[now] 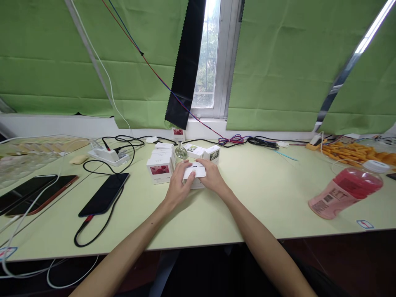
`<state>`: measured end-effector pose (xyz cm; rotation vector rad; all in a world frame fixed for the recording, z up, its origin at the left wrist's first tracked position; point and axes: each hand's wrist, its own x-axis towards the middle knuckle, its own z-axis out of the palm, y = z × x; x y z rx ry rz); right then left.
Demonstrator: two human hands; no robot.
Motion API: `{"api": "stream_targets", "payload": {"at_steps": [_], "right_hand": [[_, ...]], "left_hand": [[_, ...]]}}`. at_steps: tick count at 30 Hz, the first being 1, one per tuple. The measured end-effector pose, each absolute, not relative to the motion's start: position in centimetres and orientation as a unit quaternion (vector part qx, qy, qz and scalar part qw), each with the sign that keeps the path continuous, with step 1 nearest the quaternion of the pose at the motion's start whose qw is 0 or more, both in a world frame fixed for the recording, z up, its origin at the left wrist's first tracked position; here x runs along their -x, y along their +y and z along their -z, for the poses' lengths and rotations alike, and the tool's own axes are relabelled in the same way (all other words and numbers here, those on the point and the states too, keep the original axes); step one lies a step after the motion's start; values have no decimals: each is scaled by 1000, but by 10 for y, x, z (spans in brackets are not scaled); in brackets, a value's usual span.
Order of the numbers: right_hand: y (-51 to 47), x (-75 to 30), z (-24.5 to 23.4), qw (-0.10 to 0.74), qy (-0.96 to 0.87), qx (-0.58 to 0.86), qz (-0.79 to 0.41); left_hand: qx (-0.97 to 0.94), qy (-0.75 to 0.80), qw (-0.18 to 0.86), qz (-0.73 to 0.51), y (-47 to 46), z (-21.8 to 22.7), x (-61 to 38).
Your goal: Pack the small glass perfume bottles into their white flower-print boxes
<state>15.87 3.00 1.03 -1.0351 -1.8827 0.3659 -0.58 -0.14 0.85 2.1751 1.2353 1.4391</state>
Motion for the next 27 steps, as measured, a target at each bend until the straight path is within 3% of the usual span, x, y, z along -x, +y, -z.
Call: {"api": "stream_targets", "payload": {"at_steps": [27], "right_hand": [[27, -160, -15, 448, -764, 427, -182]], "left_hand": [[-727, 432, 177, -503, -1, -5, 7]]}}
